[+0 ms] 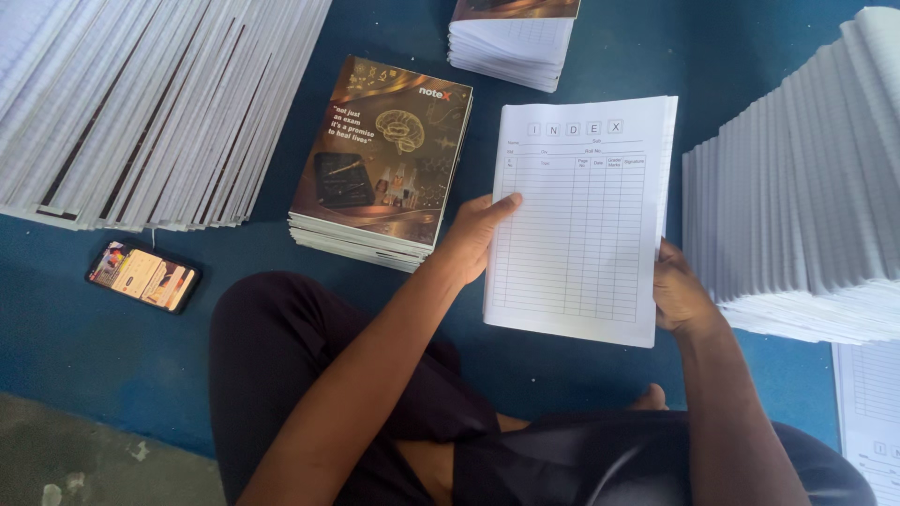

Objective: The person sits on the floor and repeatedly inserts a stack of loose pages into a notebook cover, then places the assembled notebook onto a growing pile. The person handles the pages and covers by hand, repeating the same sequence multiple times.

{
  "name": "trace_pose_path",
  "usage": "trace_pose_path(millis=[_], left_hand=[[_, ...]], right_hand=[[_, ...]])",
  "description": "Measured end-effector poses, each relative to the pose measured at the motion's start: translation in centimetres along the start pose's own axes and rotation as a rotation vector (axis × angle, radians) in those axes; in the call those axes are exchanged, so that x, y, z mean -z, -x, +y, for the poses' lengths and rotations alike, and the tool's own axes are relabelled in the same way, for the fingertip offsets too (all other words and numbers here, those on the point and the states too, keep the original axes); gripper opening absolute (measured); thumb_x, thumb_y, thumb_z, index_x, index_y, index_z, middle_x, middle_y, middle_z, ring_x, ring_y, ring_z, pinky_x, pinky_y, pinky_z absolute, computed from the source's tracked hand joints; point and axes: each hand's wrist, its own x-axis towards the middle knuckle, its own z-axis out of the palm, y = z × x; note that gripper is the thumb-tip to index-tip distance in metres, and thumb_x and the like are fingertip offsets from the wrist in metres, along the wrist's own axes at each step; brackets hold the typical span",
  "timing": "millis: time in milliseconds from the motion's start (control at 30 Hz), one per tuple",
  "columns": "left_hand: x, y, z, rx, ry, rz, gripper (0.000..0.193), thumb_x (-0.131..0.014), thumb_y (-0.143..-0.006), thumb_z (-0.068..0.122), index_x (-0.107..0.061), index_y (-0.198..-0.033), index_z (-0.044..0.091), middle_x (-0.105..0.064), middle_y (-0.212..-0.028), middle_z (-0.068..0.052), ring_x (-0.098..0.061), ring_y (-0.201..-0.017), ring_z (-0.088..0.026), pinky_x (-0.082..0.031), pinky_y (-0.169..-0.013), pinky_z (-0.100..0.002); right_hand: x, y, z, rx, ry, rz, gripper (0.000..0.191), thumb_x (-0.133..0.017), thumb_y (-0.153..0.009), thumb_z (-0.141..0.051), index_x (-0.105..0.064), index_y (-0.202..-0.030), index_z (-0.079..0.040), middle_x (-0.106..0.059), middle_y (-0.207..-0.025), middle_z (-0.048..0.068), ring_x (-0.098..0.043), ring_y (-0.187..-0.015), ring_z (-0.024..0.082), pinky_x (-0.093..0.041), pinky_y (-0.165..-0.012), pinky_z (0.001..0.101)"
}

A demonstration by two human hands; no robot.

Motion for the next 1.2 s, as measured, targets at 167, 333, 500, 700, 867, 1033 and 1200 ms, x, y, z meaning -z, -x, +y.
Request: trace_pose_path(millis=[167,333,500,700,867,1033,1200], left_hand=[[-0.2,0.1,0.2,0.052,0.048,0.015,0.071,-0.076,-0.084,0.035,-0.052,-0.133,-0.01,-0.061,-0.132,-0.033,-0.058,-0.131,-0.04,-0.047,-0.11,-0.05],[-0.1,0.3,0.6,0.074,0.066,-0.069,0.079,-0.08,-0.079,0.033,-0.05,-0.136,-0.012,-0.059,-0.134,-0.034,-0.056,-0.132,-0.042,-0.045,-0.11,-0.052],[-0.3,0.6,1.1,0.139,0.005,-0.084,0.088,-0.084,-0.071,0.034,-0.047,-0.139,-0.008,-0.057,-0.137,-0.033,-0.054,-0.134,-0.042,-0.042,-0.111,-0.054],[-0.4,0.6,1.7,0.094,-0.047,-0.135,0.09,-0.085,-0.073,0.039,-0.049,-0.138,-0.012,-0.058,-0.137,-0.036,-0.054,-0.135,-0.045,-0.043,-0.113,-0.054],[-0.8,0.8,1.4,0.057,-0.055,-0.096,0.09,-0.083,-0.074,0.041,-0.049,-0.138,-0.011,-0.057,-0.137,-0.035,-0.054,-0.134,-0.045,-0.045,-0.11,-0.056],[-0.8,0.7,1.6,0.02,-0.045,-0.052,0.091,-0.082,-0.074,0.041,-0.048,-0.139,-0.011,-0.058,-0.133,-0.037,-0.056,-0.131,-0.048,-0.048,-0.106,-0.057],[-0.4,0.7,2.0,0.014,0.07,-0.103,0.096,-0.084,-0.073,0.041,-0.042,-0.141,-0.012,-0.057,-0.133,-0.037,-0.055,-0.131,-0.046,-0.049,-0.105,-0.056]], right_hand=[[0.1,0.1,-0.1,-0.014,0.026,0.015,0.043,-0.065,-0.092,-0.014,-0.058,-0.131,0.002,-0.071,-0.112,0.023,-0.073,-0.095,0.027,-0.063,-0.076,0.038],[-0.1,0.1,-0.4,-0.031,0.035,0.014,0.046,-0.063,-0.091,-0.011,-0.055,-0.134,0.004,-0.07,-0.114,0.025,-0.073,-0.096,0.027,-0.064,-0.078,0.0379],[-0.4,0.4,-0.7,-0.074,0.057,0.053,0.048,-0.058,-0.094,-0.012,-0.051,-0.139,0.002,-0.069,-0.115,0.027,-0.074,-0.098,0.029,-0.064,-0.078,0.0373],[-0.4,0.5,-0.7,-0.075,0.03,0.051,0.047,-0.059,-0.095,-0.014,-0.05,-0.139,0.002,-0.068,-0.116,0.028,-0.073,-0.098,0.029,-0.064,-0.078,0.0368],[-0.6,0.6,-0.9,-0.046,-0.025,-0.023,0.051,-0.062,-0.092,-0.014,-0.052,-0.14,0.001,-0.068,-0.119,0.026,-0.072,-0.1,0.028,-0.063,-0.08,0.0369],[-1.6,0.8,-1.5,0.017,0.052,-0.065,0.067,-0.061,-0.092,-0.034,-0.043,-0.148,-0.003,-0.064,-0.133,0.024,-0.066,-0.118,0.029,-0.06,-0.091,0.0404],[-2.8,0.7,-2.0,0.019,0.122,-0.002,0.082,-0.059,-0.089,-0.053,-0.043,-0.149,-0.001,-0.059,-0.139,0.026,-0.061,-0.127,0.033,-0.056,-0.098,0.042]])
